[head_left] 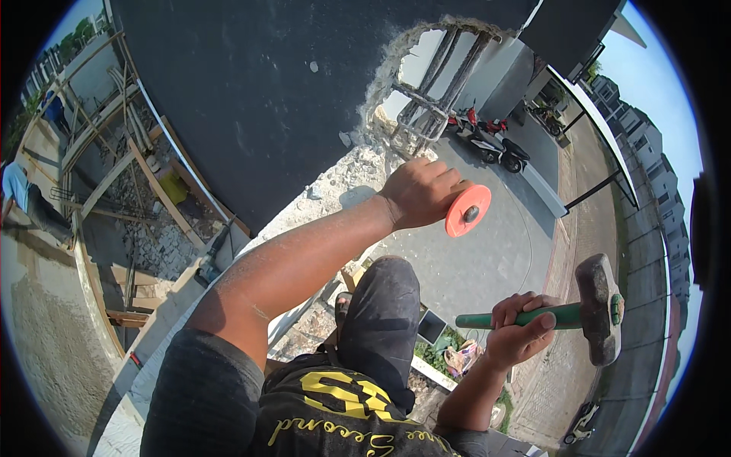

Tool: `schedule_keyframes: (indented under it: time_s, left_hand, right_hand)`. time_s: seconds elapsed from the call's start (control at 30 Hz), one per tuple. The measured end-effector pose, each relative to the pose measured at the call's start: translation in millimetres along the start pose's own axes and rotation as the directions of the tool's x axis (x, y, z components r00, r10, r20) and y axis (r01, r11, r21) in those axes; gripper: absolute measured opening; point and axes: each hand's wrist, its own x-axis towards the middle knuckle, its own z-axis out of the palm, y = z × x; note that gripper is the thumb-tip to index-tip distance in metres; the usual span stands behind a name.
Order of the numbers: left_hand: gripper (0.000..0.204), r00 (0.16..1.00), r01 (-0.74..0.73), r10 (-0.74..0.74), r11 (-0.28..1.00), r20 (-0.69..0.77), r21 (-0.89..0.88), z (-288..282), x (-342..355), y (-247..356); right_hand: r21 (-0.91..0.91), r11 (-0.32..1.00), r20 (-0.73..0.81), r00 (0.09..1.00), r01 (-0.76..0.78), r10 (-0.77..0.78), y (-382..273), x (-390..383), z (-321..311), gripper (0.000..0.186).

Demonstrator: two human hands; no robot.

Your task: The person chips away concrete from a wall using a hammer and a chisel.

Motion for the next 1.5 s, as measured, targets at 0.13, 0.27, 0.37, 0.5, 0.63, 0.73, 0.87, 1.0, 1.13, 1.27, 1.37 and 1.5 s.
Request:
schedule_keyframes:
  time_s: [0.13, 0.27, 0.37, 0.5, 0.63, 0.73, 0.87, 1.0, 1.13, 1.27, 1.37, 1.5]
  left_hand:
    - [0.018, 0.999, 0.033, -0.033, 0.999, 0.015, -0.013, -1, -3, -3]
    - [0.025, 0.993, 0.102, -0.105, 0.993, -0.058, -0.060, -1, 0, -3]
    - [0.027, 0.990, 0.097, -0.104, 0.992, -0.090, -0.080, 2, 2, -1]
    - [0.027, 0.979, 0.187, -0.186, 0.982, -0.088, 0.011, 4, -8, -27]
    - [0.029, 0.971, 0.206, -0.200, 0.978, -0.132, 0.032, 0, -10, -26]
    - [0.029, 0.970, 0.200, -0.201, 0.980, -0.135, -0.024, -2, -8, -26]
    - [0.029, 0.981, 0.185, -0.191, 0.975, -0.038, -0.121, -16, -8, -24]
    - [0.027, 0.978, 0.191, -0.164, 0.951, 0.127, -0.244, -50, -23, -23]
    - [0.024, 0.959, 0.129, -0.086, 0.981, 0.270, -0.146, -100, -28, -3]
    - [0.025, 0.953, 0.121, -0.069, 0.980, 0.295, -0.161, -111, -42, 0]
    - [0.024, 0.954, 0.198, -0.171, 0.976, 0.246, -0.089, -118, -45, -6]
    - [0.020, 0.948, 0.284, -0.269, 0.957, 0.172, -0.065, -134, -42, -25]
  right_hand:
    - [0.051, 0.995, -0.041, 0.996, 0.087, -0.085, -25, 6, 4, 0.062]
    - [-0.002, 0.978, -0.083, 0.975, 0.208, -0.208, -16, 3, 15, 0.059]
    - [-0.126, 0.989, 0.034, 0.996, 0.081, -0.078, 58, -21, 24, 0.038]
    - [-0.604, 0.795, 0.258, 0.956, 0.049, 0.137, 75, -25, 22, 0.029]
    - [-0.053, 0.998, 0.041, 0.998, -0.040, 0.042, 47, -32, 26, 0.042]
    - [0.096, 0.983, 0.027, 0.987, 0.153, -0.157, 20, -18, 42, 0.047]
    - [0.003, 0.972, 0.064, 0.970, 0.237, -0.237, 32, -26, 33, 0.054]
    - [-0.246, 0.941, 0.176, 0.965, 0.233, -0.193, 60, -49, 6, 0.054]
    - [-0.358, 0.872, 0.278, 0.930, 0.334, -0.241, 65, -55, -12, 0.051]
    - [-0.330, 0.890, 0.323, 0.924, 0.314, -0.206, 67, -62, -17, 0.050]
    - [-0.324, 0.912, 0.324, 0.935, 0.249, -0.140, 63, -64, -20, 0.048]
    - [0.110, 0.990, 0.213, 0.971, 0.090, -0.112, 61, -69, -17, 0.048]
